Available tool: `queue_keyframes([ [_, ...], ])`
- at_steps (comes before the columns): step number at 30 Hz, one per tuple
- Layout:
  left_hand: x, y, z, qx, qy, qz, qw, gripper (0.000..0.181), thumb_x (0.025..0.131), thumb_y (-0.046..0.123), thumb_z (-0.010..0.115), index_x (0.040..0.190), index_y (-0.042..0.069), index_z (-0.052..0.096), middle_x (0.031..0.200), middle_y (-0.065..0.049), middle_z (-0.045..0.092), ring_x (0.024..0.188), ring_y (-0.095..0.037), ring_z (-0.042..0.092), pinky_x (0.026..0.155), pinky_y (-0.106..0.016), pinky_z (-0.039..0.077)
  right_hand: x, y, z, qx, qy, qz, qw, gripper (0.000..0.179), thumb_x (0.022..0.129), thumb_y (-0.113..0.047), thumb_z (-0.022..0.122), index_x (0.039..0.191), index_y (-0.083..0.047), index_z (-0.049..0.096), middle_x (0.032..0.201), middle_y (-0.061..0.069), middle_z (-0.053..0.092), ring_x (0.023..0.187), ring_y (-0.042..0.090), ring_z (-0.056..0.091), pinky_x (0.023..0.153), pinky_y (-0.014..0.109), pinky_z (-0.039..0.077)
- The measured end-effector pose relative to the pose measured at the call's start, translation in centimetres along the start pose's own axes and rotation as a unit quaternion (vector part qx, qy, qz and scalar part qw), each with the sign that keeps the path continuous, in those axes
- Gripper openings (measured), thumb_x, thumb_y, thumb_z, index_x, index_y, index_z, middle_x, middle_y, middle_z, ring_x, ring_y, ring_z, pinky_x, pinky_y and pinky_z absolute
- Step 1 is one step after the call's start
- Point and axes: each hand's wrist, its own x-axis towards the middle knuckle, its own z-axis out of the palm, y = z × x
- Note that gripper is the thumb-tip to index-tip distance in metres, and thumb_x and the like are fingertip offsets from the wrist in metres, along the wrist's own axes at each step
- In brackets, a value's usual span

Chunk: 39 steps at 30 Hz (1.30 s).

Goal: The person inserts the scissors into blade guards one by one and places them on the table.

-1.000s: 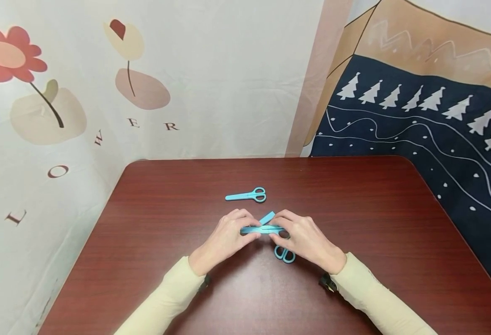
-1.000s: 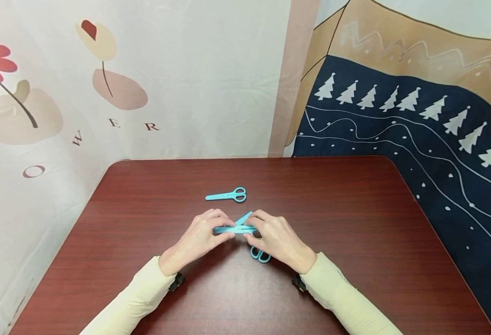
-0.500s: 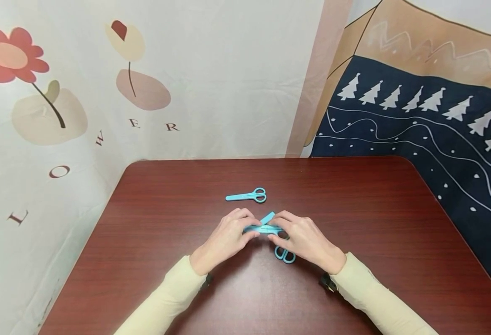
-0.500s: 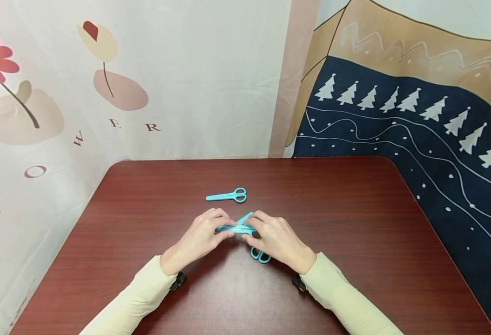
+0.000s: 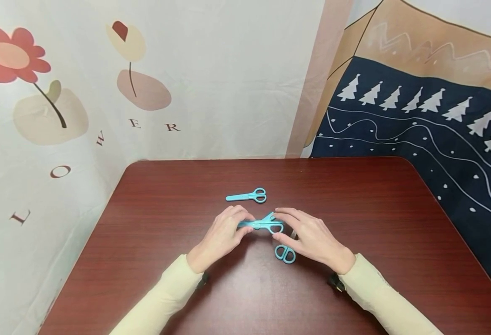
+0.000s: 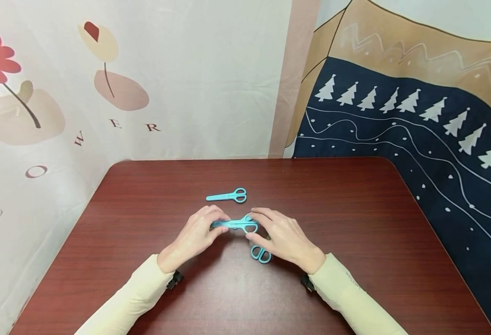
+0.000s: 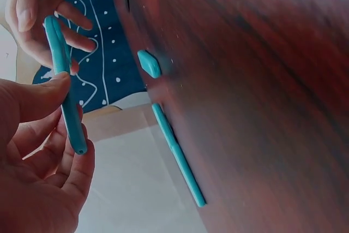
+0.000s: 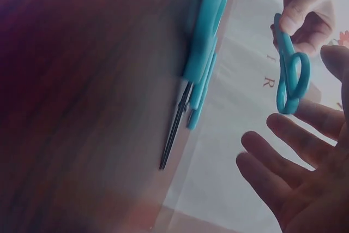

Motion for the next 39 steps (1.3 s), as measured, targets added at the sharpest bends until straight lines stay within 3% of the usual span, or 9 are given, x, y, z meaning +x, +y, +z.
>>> queue_keyframes([
  [4,0.2,-0.6,-0.3,0.003,-0.005,-0.013,0.9999,0.02,0.08,0.007,0.089,0.095,0.01,0.076,0.095,0.003,0.069,0.09,-0.02,0.061,0.076,-0.038,0.053,-0.5,0.5,-0.5,0.0,-0.01,0.027,0.9996,0.057,0.096,-0.051,0.07,0.14,-0.014,0.065,0.144,0.002,0.06,0.129,0.022,0.059,0.095,0.047,0.056],
  [9,0.6,-1.7,-0.5,0.011,-0.02,-0.033,0.9992,0.019,0.08,0.006,0.089,0.094,0.011,0.077,0.094,0.003,0.069,0.088,-0.019,0.061,0.075,-0.038,0.053,-1.2,1.3,-0.9,-0.006,-0.005,0.041,0.9991,0.059,0.095,-0.049,0.071,0.141,-0.014,0.064,0.146,0.002,0.059,0.135,0.025,0.053,0.102,0.049,0.051],
  [20,1.8,-4.0,-0.9,0.026,-0.066,-0.073,0.9948,0.014,0.082,0.007,0.088,0.093,0.011,0.08,0.091,0.004,0.07,0.083,-0.017,0.066,0.074,-0.038,0.054,-2.3,2.5,-1.5,-0.009,-0.004,0.061,0.9981,0.059,0.095,-0.048,0.071,0.142,-0.014,0.063,0.147,0.004,0.058,0.137,0.03,0.051,0.107,0.053,0.047],
  [33,3.2,-6.1,0.0,0.035,-0.116,-0.108,0.9868,0.011,0.085,0.011,0.086,0.094,0.014,0.081,0.09,0.006,0.068,0.085,-0.018,0.067,0.074,-0.04,0.055,-2.9,2.8,-2.0,-0.019,0.002,0.068,0.9975,0.06,0.094,-0.049,0.072,0.143,-0.015,0.063,0.146,0.003,0.059,0.137,0.028,0.051,0.109,0.051,0.046],
  [39,3.6,-6.6,0.4,0.047,-0.123,-0.117,0.9844,0.01,0.084,0.012,0.087,0.092,0.014,0.081,0.089,0.006,0.068,0.084,-0.018,0.067,0.072,-0.04,0.055,-2.9,2.8,-2.2,-0.026,0.002,0.069,0.9972,0.059,0.094,-0.049,0.072,0.141,-0.014,0.064,0.145,0.004,0.06,0.135,0.027,0.053,0.109,0.05,0.045],
])
